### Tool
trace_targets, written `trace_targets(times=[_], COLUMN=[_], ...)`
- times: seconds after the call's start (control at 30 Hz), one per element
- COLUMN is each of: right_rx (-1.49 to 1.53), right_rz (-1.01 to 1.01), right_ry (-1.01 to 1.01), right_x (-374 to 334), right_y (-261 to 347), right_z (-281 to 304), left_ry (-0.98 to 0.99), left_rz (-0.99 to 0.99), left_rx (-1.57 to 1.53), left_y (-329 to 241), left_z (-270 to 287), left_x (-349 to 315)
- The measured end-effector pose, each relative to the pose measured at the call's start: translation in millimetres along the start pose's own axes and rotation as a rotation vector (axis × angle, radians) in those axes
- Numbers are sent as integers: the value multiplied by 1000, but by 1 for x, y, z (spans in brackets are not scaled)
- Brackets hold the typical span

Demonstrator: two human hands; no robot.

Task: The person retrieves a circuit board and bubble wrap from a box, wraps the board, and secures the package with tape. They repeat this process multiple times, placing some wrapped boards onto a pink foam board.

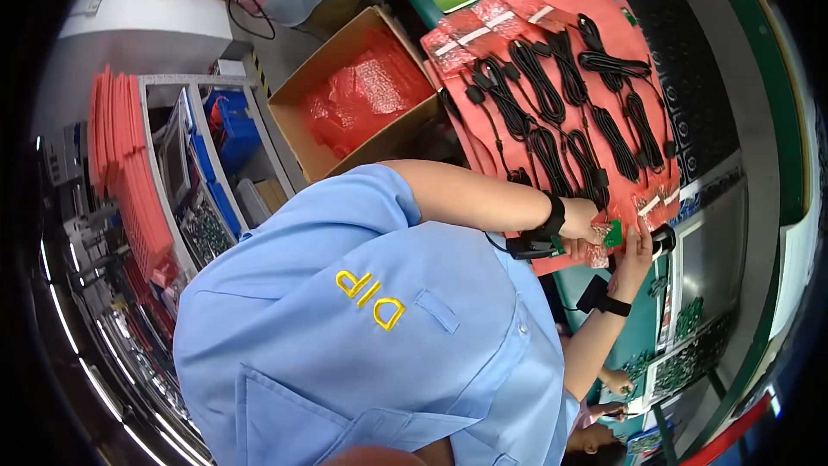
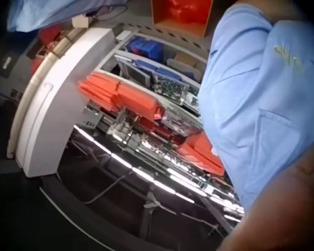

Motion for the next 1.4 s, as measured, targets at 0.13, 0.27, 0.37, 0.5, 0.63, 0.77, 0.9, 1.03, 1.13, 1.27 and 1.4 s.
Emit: trace_targets(times=[0.13,0.27,0.37,0.5,0.63,0.77,0.9,1.03,1.13,1.27,1.4], right_rx=[-132,-15,101,87,-46,-273,-385,-571,-766,-972,-1079], right_rz=[-103,-91,-197,-221,-87,31,10,140,281,480,599], right_ry=[162,268,204,158,102,-6,-130,-200,-233,-199,-73], right_x=[-28,-9,-3,3,-3,-8,-30,-43,-56,-63,-64], right_y=[31,17,2,-13,-1,3,18,61,107,153,168], right_z=[-33,-14,9,38,26,24,19,-17,-65,-140,-193], left_ry=[-254,-500,-621,-606,-864,-1745,-1581,-1599,-1626,-1602,-1253], left_rz=[-131,-368,-607,-791,-966,-649,-140,182,253,28,46], left_rx=[623,1290,1476,1335,748,536,-144,-27,240,493,369], left_y=[-38,-85,-100,-102,-107,2,218,280,255,188,208], left_z=[-5,-33,-47,-48,25,196,344,379,363,316,282], left_x=[-24,-41,-57,-74,-185,-326,-372,-380,-377,-395,-412])
Point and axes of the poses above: each hand's wrist, its own x-axis towards the middle knuckle, its own z-axis out of the back of the hand, y = z × x, the point moved 9 cm from there along x, towards the middle knuckle, and after that the axes turned 9 degrees about y, right-handed, at the moved point
